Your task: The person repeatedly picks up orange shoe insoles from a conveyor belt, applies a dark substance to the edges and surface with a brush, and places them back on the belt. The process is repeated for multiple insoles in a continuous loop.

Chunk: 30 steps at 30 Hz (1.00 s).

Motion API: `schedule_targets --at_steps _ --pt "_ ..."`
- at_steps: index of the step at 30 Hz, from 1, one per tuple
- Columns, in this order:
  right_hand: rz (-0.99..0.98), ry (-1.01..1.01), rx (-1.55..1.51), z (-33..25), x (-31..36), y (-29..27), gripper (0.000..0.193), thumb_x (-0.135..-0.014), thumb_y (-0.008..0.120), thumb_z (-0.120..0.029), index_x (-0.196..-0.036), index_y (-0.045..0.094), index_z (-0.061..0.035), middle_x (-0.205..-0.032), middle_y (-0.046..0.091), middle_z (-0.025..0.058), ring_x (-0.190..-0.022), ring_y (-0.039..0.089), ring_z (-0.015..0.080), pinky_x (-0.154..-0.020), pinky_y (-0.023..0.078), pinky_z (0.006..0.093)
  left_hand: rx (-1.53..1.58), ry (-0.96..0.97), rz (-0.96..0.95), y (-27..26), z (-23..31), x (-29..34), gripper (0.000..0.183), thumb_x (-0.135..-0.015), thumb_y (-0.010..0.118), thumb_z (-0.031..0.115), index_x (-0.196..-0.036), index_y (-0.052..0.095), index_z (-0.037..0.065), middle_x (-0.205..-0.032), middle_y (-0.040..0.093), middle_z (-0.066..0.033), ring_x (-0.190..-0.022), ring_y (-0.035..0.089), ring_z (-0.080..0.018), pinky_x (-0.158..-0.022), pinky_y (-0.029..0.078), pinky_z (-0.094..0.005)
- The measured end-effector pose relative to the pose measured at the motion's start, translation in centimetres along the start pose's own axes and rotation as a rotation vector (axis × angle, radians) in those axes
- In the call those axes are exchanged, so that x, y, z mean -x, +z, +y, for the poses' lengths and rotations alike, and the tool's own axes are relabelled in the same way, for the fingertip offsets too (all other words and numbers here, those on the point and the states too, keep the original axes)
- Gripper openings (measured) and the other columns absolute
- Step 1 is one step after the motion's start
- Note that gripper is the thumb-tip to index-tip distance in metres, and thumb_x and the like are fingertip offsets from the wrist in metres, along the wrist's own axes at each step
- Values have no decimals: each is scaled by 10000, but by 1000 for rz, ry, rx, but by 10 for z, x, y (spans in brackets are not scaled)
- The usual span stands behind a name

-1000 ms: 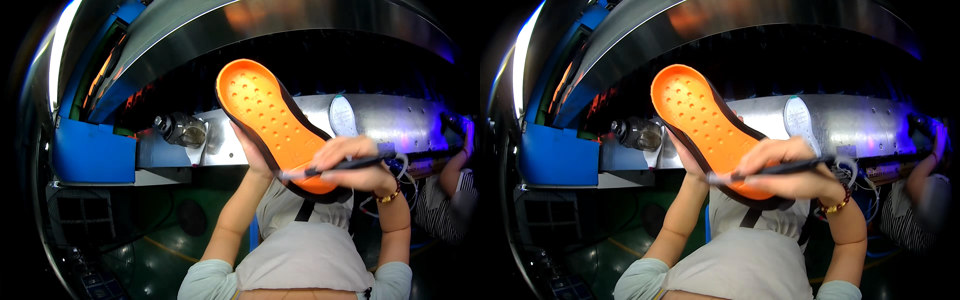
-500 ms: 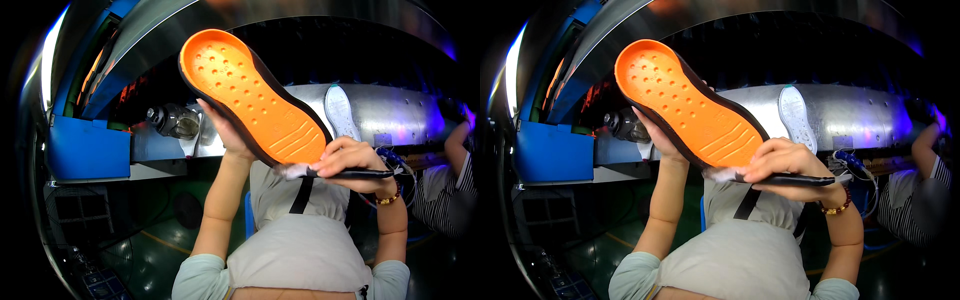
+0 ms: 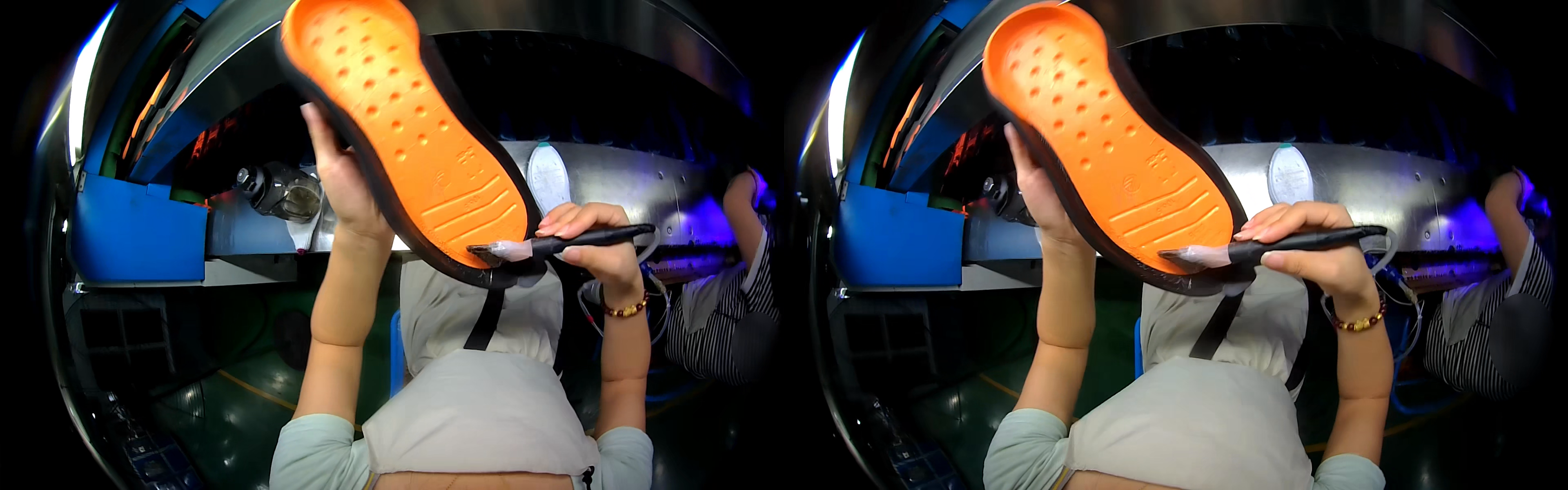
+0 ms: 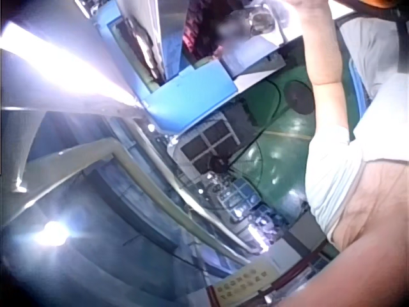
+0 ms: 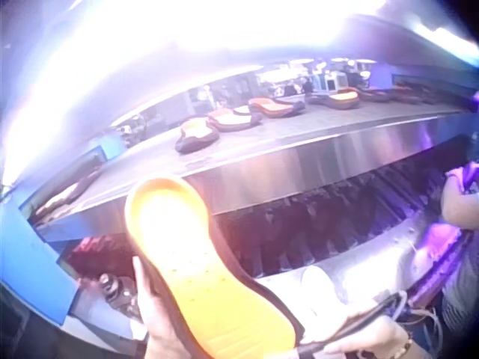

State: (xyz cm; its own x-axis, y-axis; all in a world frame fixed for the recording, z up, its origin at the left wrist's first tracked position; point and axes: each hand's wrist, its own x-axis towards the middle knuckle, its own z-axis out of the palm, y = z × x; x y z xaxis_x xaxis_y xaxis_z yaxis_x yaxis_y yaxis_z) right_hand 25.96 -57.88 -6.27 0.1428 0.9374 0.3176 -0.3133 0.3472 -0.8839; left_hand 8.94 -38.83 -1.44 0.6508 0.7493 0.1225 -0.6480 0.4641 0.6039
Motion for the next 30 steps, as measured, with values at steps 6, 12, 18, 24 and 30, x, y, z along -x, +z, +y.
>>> schedule_targets --at_steps 6,12,18,24,30 --pt "245 61 -391 10 -8 47 160 -700 596 60 -855 575 29 -946 604 209 -918 592 261 -843 460 356 -31 165 -157 -3 -51 55 770 -821 247 632 -1274 328 14 -1237 449 -124 -1096 471 -250 -928 378 -379" --pt "190 -193 224 3 -3 63 187 -633 640 66 -802 611 -10 -820 641 122 -839 612 229 -766 466 330 332 84 -226 -9 -40 55 622 -850 313 509 -1229 385 20 -1208 471 -132 -1070 489 -250 -916 391 -381" --pt "37 -298 489 -3 -5 76 200 -630 625 93 -806 600 2 -842 627 158 -816 611 253 -751 473 329 148 73 31 -15 -44 52 578 -859 317 486 -1204 416 32 -1197 478 -123 -1056 491 -236 -907 393 -369" --pt "-48 -249 474 -9 -13 73 177 -636 661 61 -800 626 5 -854 639 162 -848 611 246 -749 488 331 157 63 68 -16 -44 47 550 -857 351 456 -1189 421 23 -1177 489 -139 -1024 512 -245 -887 411 -371" --pt "-85 -251 507 -7 -29 41 179 -647 648 62 -816 635 3 -829 646 143 -815 620 229 -752 484 317 73 67 34 -17 -31 42 435 -851 391 381 -1090 459 24 -1097 526 -130 -971 533 -233 -848 433 -357"
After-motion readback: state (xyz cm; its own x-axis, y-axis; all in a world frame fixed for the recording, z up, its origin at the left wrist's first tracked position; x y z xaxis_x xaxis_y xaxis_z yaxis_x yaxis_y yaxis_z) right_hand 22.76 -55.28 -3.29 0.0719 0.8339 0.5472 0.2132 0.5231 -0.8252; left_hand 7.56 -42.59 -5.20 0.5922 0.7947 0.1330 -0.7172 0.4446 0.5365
